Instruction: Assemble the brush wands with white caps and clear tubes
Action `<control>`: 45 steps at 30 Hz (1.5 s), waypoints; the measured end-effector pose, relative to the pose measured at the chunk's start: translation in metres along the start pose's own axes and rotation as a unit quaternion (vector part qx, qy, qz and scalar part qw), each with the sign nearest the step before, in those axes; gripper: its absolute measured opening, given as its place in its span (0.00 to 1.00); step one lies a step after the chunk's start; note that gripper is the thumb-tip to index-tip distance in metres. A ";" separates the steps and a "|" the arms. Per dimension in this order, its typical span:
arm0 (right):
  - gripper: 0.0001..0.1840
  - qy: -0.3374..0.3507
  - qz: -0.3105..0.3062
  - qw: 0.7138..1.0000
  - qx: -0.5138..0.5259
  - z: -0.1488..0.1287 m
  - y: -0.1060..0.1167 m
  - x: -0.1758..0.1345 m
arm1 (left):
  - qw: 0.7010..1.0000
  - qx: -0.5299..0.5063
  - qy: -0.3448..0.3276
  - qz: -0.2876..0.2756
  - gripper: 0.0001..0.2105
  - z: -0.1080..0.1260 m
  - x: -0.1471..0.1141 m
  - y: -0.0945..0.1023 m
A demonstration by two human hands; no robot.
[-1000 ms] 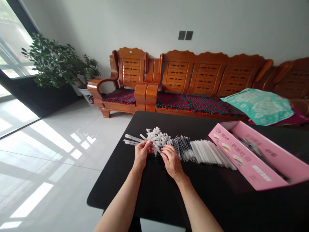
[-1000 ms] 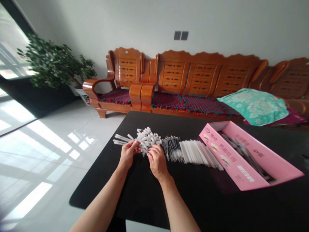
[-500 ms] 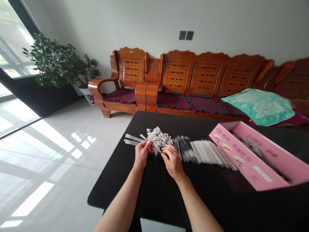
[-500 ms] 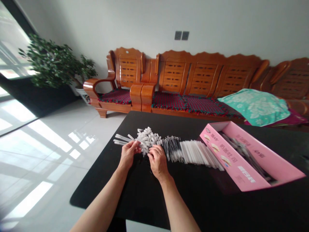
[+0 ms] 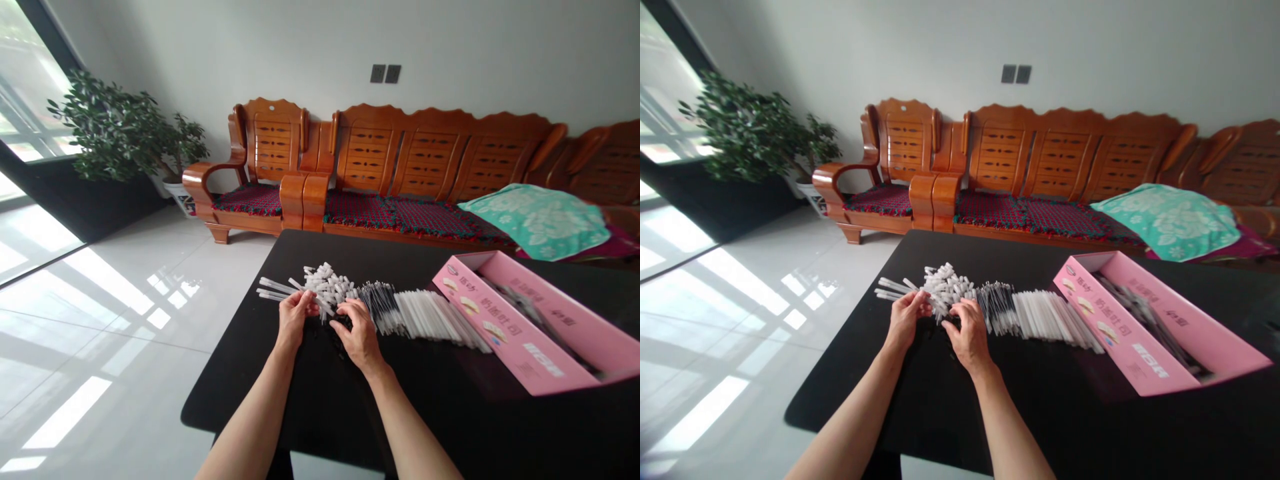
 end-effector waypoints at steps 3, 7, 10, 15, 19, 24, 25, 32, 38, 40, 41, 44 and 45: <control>0.05 0.025 -0.012 1.000 0.001 -0.005 -0.002 0.000 | 1.000 0.000 0.001 0.001 0.19 -0.001 0.000 0.000; 0.03 0.001 0.000 1.000 0.004 -0.002 0.001 0.001 | 1.000 0.004 0.004 0.002 0.19 -0.001 0.000 0.001; 0.05 -0.009 0.004 1.000 0.000 0.000 0.002 0.000 | 1.000 0.006 0.001 0.003 0.19 0.001 0.000 0.000; 0.06 0.022 -0.004 1.000 0.007 -0.003 -0.002 -0.001 | 1.000 0.005 0.011 0.003 0.19 0.000 -0.001 -0.001; 0.04 -0.009 0.005 1.000 -0.001 0.003 -0.001 -0.001 | 1.000 0.005 0.006 0.005 0.19 0.001 -0.001 0.000; 0.06 0.027 -0.022 0.999 0.003 -0.003 -0.005 -0.001 | 1.000 0.006 0.010 0.005 0.19 -0.001 0.000 0.000; 0.05 0.021 -0.019 1.000 0.003 -0.002 -0.005 -0.001 | 1.000 0.006 0.010 0.005 0.19 -0.001 0.000 0.000; 0.05 0.013 -0.023 1.000 0.002 -0.002 -0.004 -0.001 | 1.000 0.008 0.003 0.001 0.19 -0.001 0.000 0.001; 0.03 -0.011 -0.018 1.000 -0.002 0.004 -0.004 -0.001 | 1.000 0.007 0.006 0.005 0.19 0.000 0.000 0.000; 0.05 0.007 -0.030 1.000 -0.001 0.001 -0.007 -0.001 | 1.000 0.007 0.006 0.003 0.19 0.000 -0.001 0.000; 0.06 0.018 -0.034 0.999 0.001 0.000 -0.008 -0.001 | 1.000 0.008 0.007 0.002 0.20 0.000 -0.001 -0.001; 0.06 0.021 -0.024 0.999 0.005 -0.001 -0.006 -0.001 | 1.000 0.007 0.006 0.008 0.19 0.000 0.000 0.001; 0.05 0.016 -0.018 1.000 0.003 0.000 -0.004 -0.001 | 1.000 0.005 0.004 0.011 0.19 -0.001 0.001 0.003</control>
Point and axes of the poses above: each hand's wrist, its own x-axis towards the middle knuckle, its own y-axis out of the back of the hand, z = x × y, the point moved 9 cm from there along x, towards the middle knuckle, and after that the axes turned 5 degrees about -x, right-handed, at the moved point
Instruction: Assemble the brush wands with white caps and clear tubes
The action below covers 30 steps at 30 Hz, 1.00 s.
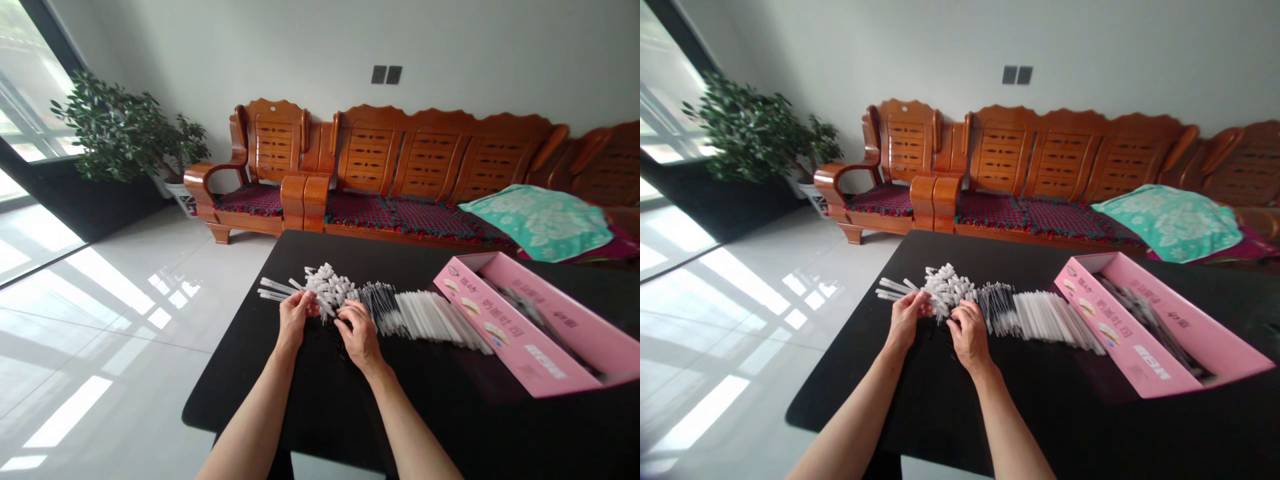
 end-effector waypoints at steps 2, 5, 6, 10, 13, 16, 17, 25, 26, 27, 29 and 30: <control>0.06 -0.007 0.007 1.000 -0.009 0.002 0.003 0.000 | 1.000 -0.006 -0.006 0.010 0.19 0.000 0.002 0.004; 0.06 -0.010 0.012 0.999 -0.037 0.004 0.007 -0.001 | 0.999 -0.014 -0.013 0.026 0.19 0.000 0.005 0.009; 0.06 -0.011 0.013 0.999 -0.046 0.005 0.008 -0.002 | 0.999 -0.016 -0.015 0.029 0.19 0.000 0.005 0.010; 0.02 -0.012 0.018 0.999 -0.050 0.005 0.009 -0.001 | 1.000 -0.002 -0.018 -0.001 0.18 0.001 0.002 0.002; 0.07 0.005 0.017 0.999 -0.032 -0.001 0.006 0.000 | 0.999 0.027 -0.022 -0.037 0.18 0.002 -0.002 -0.008; 0.07 0.003 0.011 1.000 -0.018 -0.002 0.004 0.000 | 0.997 0.041 -0.032 -0.050 0.18 0.003 -0.004 -0.012; 0.06 -0.004 0.010 1.000 -0.017 0.000 0.003 0.000 | 0.997 0.040 -0.034 -0.049 0.18 0.003 -0.003 -0.011; 0.08 -0.004 0.004 1.000 -0.021 0.004 -0.001 -0.001 | 0.998 0.032 -0.035 -0.046 0.18 0.003 -0.003 -0.009; 0.09 -0.002 0.005 1.000 -0.021 0.004 -0.001 -0.001 | 0.998 0.032 -0.034 -0.047 0.18 0.003 -0.003 -0.010; 0.10 -0.001 0.004 1.000 -0.021 0.004 -0.001 -0.001 | 0.998 0.032 -0.033 -0.048 0.18 0.003 -0.003 -0.010; 0.10 0.001 0.002 1.000 -0.024 0.003 0.002 -0.001 | 0.998 0.031 -0.035 -0.042 0.17 0.005 -0.003 -0.008; 0.10 0.001 0.002 1.000 -0.026 0.003 0.004 -0.001 | 0.998 0.028 -0.040 -0.034 0.17 0.007 -0.002 -0.005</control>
Point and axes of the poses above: each hand's wrist, its own x-axis towards the middle knuckle, its own y-axis out of the back of the hand, z = x × y, the point moved 9 cm from there along x, towards the middle knuckle, and after that the axes turned 5 degrees about -x, right-handed, at the moved point
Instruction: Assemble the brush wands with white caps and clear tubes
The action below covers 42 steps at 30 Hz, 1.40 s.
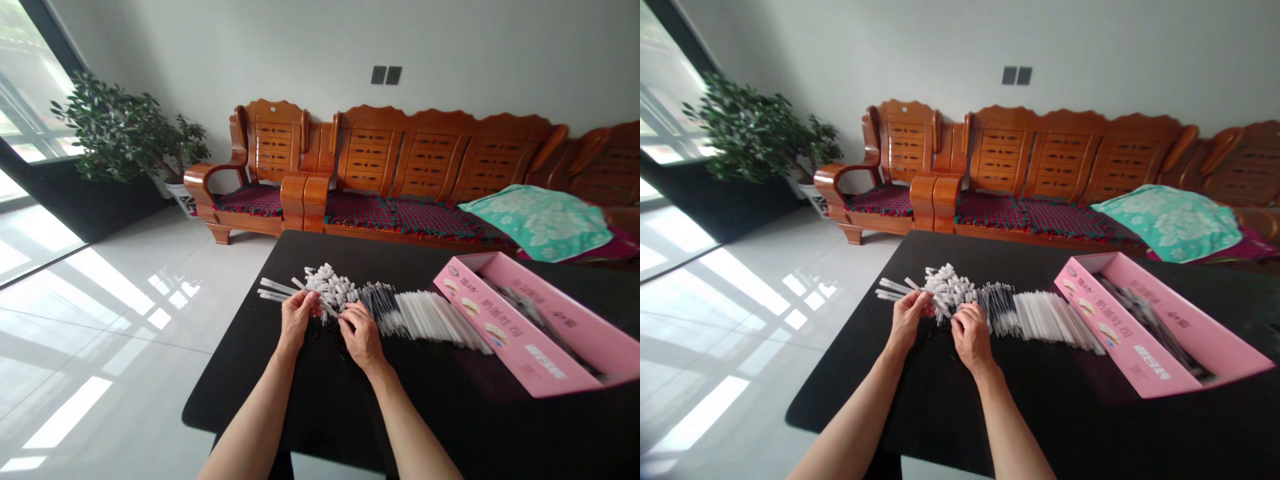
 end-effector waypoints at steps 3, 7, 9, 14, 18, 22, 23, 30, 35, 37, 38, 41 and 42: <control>0.08 -0.008 -0.007 1.000 -0.005 0.000 0.006 0.001 | 0.999 -0.014 -0.016 0.030 0.17 0.004 0.003 0.010; 0.03 -0.012 -0.020 1.000 -0.011 -0.002 0.004 0.001 | 0.999 -0.026 -0.009 0.032 0.16 0.002 0.003 0.010; 0.06 -0.002 -0.016 1.000 -0.008 -0.005 0.002 0.002 | 0.999 -0.028 -0.002 0.025 0.16 0.001 0.003 0.008; 0.08 0.006 0.011 1.000 -0.004 0.004 0.016 0.002 | 0.991 -0.066 -0.053 0.108 0.16 0.013 0.007 0.034; 0.08 -0.032 0.092 0.992 -0.074 0.037 0.052 -0.007 | 0.962 -0.112 -0.100 0.230 0.17 0.020 0.005 0.070; 0.09 -0.101 0.187 0.949 -0.231 0.072 0.087 -0.025 | 0.976 -0.088 -0.067 0.189 0.18 0.013 0.007 0.060; 0.10 -0.115 0.192 0.938 -0.265 0.077 0.091 -0.028 | 0.981 -0.077 -0.053 0.170 0.18 0.011 0.007 0.054; 0.07 -0.150 0.179 0.909 -0.346 0.083 0.091 -0.031 | 0.994 -0.028 -0.025 0.107 0.18 0.005 0.006 0.034; 0.06 -0.121 0.202 0.932 -0.276 0.073 0.086 -0.026 | 0.996 0.003 -0.015 0.083 0.18 0.006 0.005 0.029; 0.07 -0.096 0.202 0.947 -0.231 0.060 0.081 -0.021 | 0.998 0.013 -0.009 0.055 0.17 0.005 0.003 0.021; 0.07 -0.077 0.195 0.957 -0.202 0.052 0.076 -0.017 | 0.999 0.016 -0.006 0.033 0.17 0.005 0.002 0.015; 0.08 -0.003 0.123 0.985 -0.123 0.018 0.049 -0.005 | 0.999 0.017 0.003 -0.043 0.16 0.003 -0.002 -0.005; 0.08 0.018 0.092 0.990 -0.103 0.006 0.039 -0.002 | 0.998 0.015 0.006 -0.063 0.16 0.002 -0.004 -0.011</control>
Point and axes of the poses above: each hand's wrist, its own x-axis towards the middle knuckle, its own y-axis out of the back of the hand, z = x × y, the point moved 9 cm from there along x, towards the middle knuckle, and after that the axes turned 5 degrees about -x, right-handed, at the moved point
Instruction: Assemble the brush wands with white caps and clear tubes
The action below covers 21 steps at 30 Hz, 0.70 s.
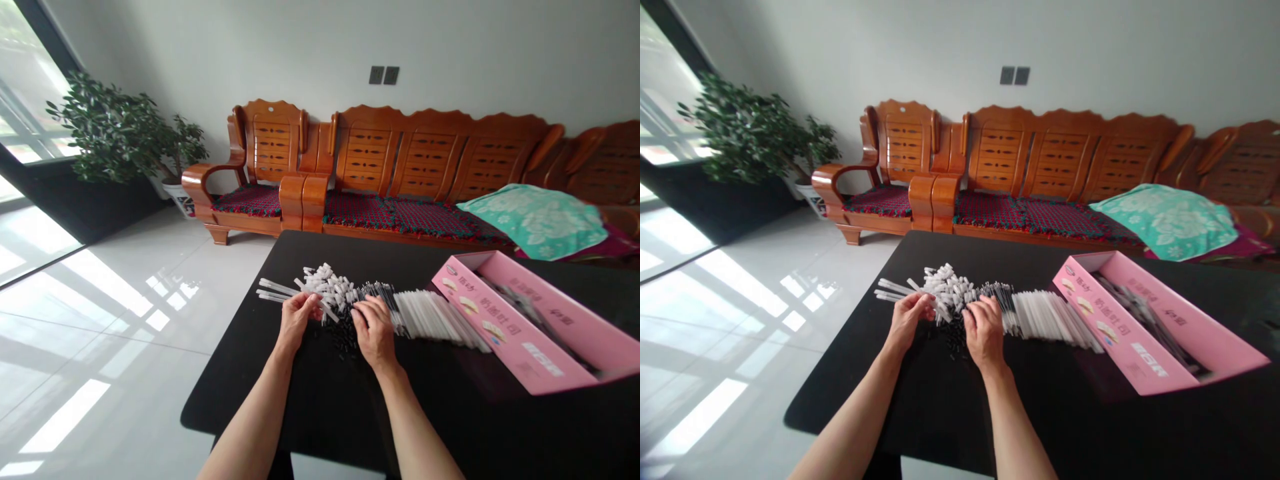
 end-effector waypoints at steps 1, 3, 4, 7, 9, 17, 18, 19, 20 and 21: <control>0.08 0.020 -0.024 0.999 0.016 -0.013 -0.008 0.001 | 1.000 -0.003 0.003 -0.014 0.15 -0.001 -0.001 -0.004; 0.07 0.041 -0.059 0.997 0.033 -0.032 -0.020 0.001 | 0.999 -0.008 0.005 -0.033 0.15 -0.002 -0.002 -0.009; 0.07 0.044 -0.065 0.996 0.036 -0.037 -0.024 0.001 | 0.999 -0.008 0.005 -0.040 0.15 -0.002 -0.003 -0.011; 0.08 0.032 -0.058 0.997 0.041 -0.041 -0.027 0.001 | 0.999 -0.004 0.010 -0.053 0.15 -0.003 -0.003 -0.014; 0.09 0.014 -0.045 0.998 0.038 -0.033 -0.023 0.002 | 0.999 -0.004 0.018 -0.049 0.15 -0.004 -0.003 -0.013; 0.10 -0.107 0.084 0.988 -0.071 0.048 0.033 -0.008 | 0.999 -0.013 0.010 0.039 0.18 0.001 0.000 0.010; 0.11 -0.111 0.086 0.987 -0.073 0.053 0.035 -0.009 | 0.999 -0.012 0.009 0.038 0.18 0.001 0.000 0.010; 0.11 -0.107 0.078 0.989 -0.066 0.054 0.034 -0.009 | 0.999 -0.012 0.009 0.034 0.18 0.000 0.000 0.009; 0.10 -0.097 0.063 0.992 -0.052 0.051 0.029 -0.008 | 0.999 -0.014 0.010 0.029 0.18 -0.001 0.001 0.007; 0.10 -0.081 0.042 0.995 -0.033 0.044 0.023 -0.007 | 1.000 -0.019 0.010 0.022 0.19 -0.002 0.001 0.005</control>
Point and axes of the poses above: each hand's wrist, its own x-axis towards the middle knuckle, its own y-axis out of the back of the hand, z = x × y, the point moved 9 cm from there along x, towards the middle knuckle, and after that the axes turned 5 degrees about -x, right-handed, at the moved point
